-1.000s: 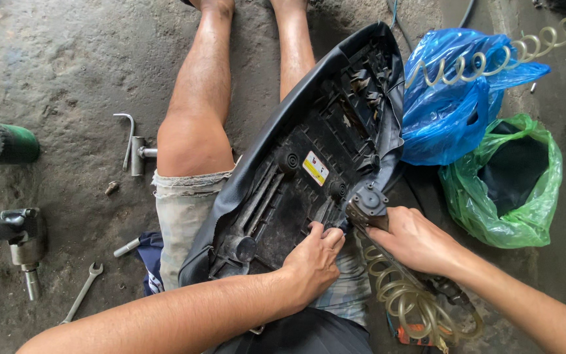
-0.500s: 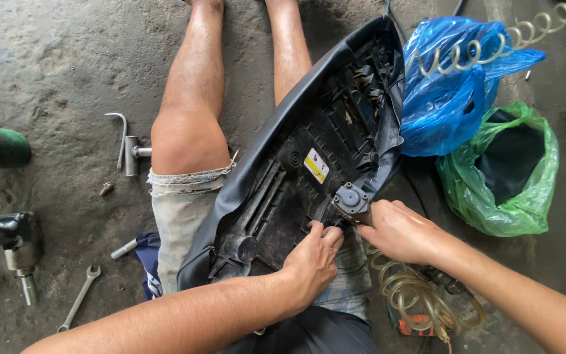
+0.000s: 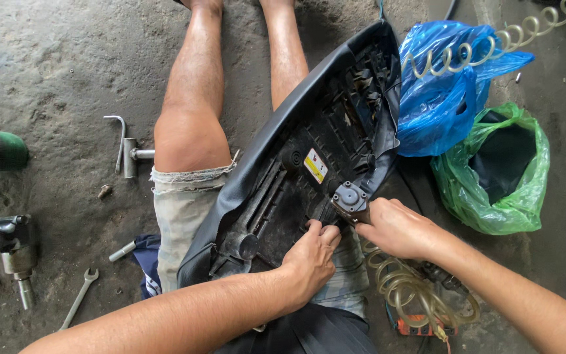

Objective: The person sits on the floor and uses a pneumatic staple gun to attach the black seat cover to the underside of a motorcycle seat. They repeatedly flip the seat over to check the alignment and smoothness of the cover before continuing to staple the edges.

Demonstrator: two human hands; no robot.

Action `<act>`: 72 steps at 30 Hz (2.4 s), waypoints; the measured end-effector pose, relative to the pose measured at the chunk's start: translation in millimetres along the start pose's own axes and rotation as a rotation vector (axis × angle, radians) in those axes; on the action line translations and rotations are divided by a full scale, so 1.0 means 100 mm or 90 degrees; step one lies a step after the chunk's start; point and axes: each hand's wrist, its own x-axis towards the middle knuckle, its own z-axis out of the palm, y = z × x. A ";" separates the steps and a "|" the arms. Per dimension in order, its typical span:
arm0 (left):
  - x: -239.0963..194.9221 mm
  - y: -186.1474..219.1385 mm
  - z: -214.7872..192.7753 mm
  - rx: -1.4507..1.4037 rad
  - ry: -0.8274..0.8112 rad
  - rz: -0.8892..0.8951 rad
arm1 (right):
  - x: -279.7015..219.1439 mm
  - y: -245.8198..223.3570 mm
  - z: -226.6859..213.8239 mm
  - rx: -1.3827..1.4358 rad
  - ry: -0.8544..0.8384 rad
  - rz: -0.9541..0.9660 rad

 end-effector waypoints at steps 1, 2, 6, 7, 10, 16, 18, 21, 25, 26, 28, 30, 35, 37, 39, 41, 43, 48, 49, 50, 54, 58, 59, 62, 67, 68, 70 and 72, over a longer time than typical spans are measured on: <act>0.00 0.00 0.01 0.000 0.001 -0.002 | 0.00 0.00 0.00 -0.002 0.002 0.000; 0.01 0.00 0.01 -0.005 0.002 -0.006 | 0.00 0.01 0.00 -0.001 0.005 -0.011; 0.00 -0.01 0.03 0.021 0.016 -0.013 | -0.07 0.02 -0.04 0.034 0.010 -0.001; 0.02 -0.02 0.03 0.025 0.017 -0.012 | -0.10 0.07 -0.08 0.038 0.013 0.001; 0.03 -0.01 0.07 -0.012 0.038 -0.033 | -0.20 0.14 -0.13 0.097 0.046 0.031; 0.08 -0.03 0.08 -0.009 0.047 -0.023 | -0.33 0.04 -0.05 0.110 0.000 0.039; 0.13 0.00 0.12 -0.045 0.081 -0.037 | -0.33 0.00 -0.01 0.092 0.009 0.020; 0.12 -0.02 0.12 -0.045 0.079 -0.037 | -0.32 -0.04 -0.05 0.091 -0.015 0.030; 0.10 -0.03 0.12 -0.056 0.084 -0.035 | -0.23 -0.01 -0.03 0.109 -0.014 -0.002; 0.09 -0.04 0.11 -0.056 0.070 -0.028 | -0.21 -0.01 -0.01 0.095 -0.012 -0.009; 0.08 -0.04 0.11 -0.057 0.056 -0.019 | -0.18 -0.02 0.00 0.081 -0.013 -0.014; 0.09 -0.03 0.11 -0.056 0.056 -0.024 | -0.16 -0.03 0.02 0.085 -0.015 -0.017; 0.07 -0.02 0.09 -0.029 0.027 -0.022 | -0.18 -0.08 0.02 0.122 -0.035 0.000; 0.07 -0.02 0.08 -0.030 0.027 -0.023 | -0.18 -0.08 0.03 0.122 -0.039 0.010; 0.07 -0.02 0.08 -0.030 0.007 -0.019 | -0.17 -0.09 0.05 0.118 -0.030 0.006; 0.02 -0.04 0.02 -0.023 -0.016 -0.008 | -0.19 -0.11 0.03 0.116 -0.039 0.009; 0.01 -0.04 0.00 -0.013 -0.040 0.003 | -0.18 -0.12 0.03 0.116 -0.045 0.011; 0.03 -0.03 0.04 -0.028 -0.031 -0.005 | -0.17 -0.13 0.04 0.082 -0.034 0.020; 0.03 -0.02 0.05 -0.027 -0.030 -0.004 | -0.19 -0.14 0.04 0.083 -0.034 0.021; 0.03 -0.02 0.05 -0.025 -0.024 -0.007 | -0.21 -0.14 0.04 0.093 -0.037 0.020; 0.02 -0.03 0.09 -0.028 0.000 -0.016 | -0.24 -0.16 0.09 0.111 -0.019 0.037; -0.07 -0.10 0.05 -0.010 0.017 -0.017 | -0.29 -0.05 0.13 0.141 0.006 0.020; -0.09 -0.12 0.04 -0.011 0.041 -0.031 | -0.32 -0.01 0.13 0.149 0.025 0.021; -0.14 -0.14 0.03 -0.011 0.061 -0.046 | -0.42 0.04 0.15 0.147 0.044 0.042; -0.12 -0.19 0.02 -0.035 0.083 -0.058 | -0.51 0.12 0.23 0.123 0.034 0.058; -0.13 -0.20 0.01 -0.046 0.070 -0.055 | -0.50 0.13 0.25 0.124 0.027 0.062; -0.13 -0.22 0.00 -0.055 0.060 -0.054 | -0.49 0.14 0.25 0.125 0.025 0.065; -0.12 -0.21 0.02 -0.061 0.086 -0.059 | -0.47 0.13 0.23 0.154 0.041 0.121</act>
